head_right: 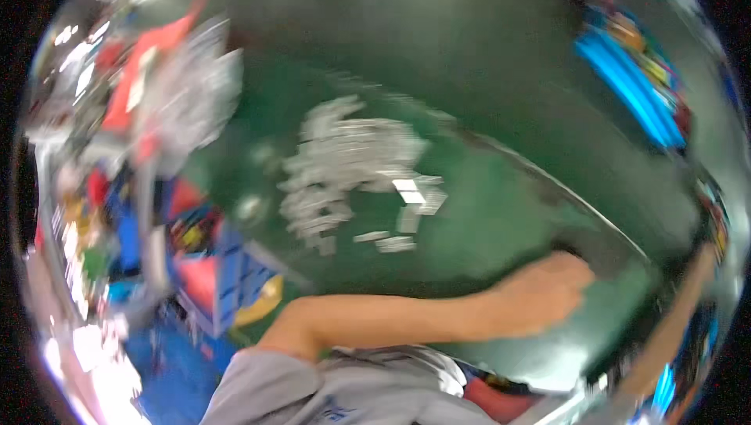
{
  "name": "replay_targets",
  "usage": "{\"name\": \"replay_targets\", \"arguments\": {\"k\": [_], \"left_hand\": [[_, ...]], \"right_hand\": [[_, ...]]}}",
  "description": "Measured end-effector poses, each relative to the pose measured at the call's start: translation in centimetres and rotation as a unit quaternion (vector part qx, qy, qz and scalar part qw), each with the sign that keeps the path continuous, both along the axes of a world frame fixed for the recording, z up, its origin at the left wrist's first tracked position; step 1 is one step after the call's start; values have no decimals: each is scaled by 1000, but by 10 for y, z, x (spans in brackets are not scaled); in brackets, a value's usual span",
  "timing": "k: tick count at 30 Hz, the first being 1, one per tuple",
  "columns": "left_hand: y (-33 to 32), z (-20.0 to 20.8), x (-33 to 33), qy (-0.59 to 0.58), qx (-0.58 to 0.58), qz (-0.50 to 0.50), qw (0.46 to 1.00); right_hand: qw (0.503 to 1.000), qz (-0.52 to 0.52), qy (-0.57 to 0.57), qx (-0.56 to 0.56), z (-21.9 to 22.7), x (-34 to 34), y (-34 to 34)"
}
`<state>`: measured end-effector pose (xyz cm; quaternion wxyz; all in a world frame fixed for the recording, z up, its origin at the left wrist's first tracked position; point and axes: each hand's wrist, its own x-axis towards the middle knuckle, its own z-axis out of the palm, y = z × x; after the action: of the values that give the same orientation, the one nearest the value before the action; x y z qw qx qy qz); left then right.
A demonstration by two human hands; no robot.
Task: Assembling electronic components into a blue metal housing using an electric screwdriver.
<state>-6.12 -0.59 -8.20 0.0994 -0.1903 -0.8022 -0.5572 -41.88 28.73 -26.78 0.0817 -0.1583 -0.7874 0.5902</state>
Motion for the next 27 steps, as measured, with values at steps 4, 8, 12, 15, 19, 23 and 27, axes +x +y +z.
{"name": "replay_targets", "arguments": {"k": [4,8,12,15,19,23,27], "left_hand": [[2,-2,4,130,-166,31,977],[9,-17,3,154,-229,69,959],[15,-25,-2,164,-254,75,950],[6,-21,-5,164,-262,47,950],[5,-20,-37,140,-175,40,974],[0,-3,-64,132,6,130,983],[-8,-27,-89,204,41,286,935]], "right_hand": [[977,175,-65,-104,-38,33,-218],[943,280,-99,-150,-33,72,-281],[919,343,-110,-161,-20,89,-258],[906,377,-112,-154,-1,93,-212],[884,431,-112,-141,46,102,-163],[880,445,-118,-117,97,124,-62],[850,500,-117,-117,152,143,-28]]}}
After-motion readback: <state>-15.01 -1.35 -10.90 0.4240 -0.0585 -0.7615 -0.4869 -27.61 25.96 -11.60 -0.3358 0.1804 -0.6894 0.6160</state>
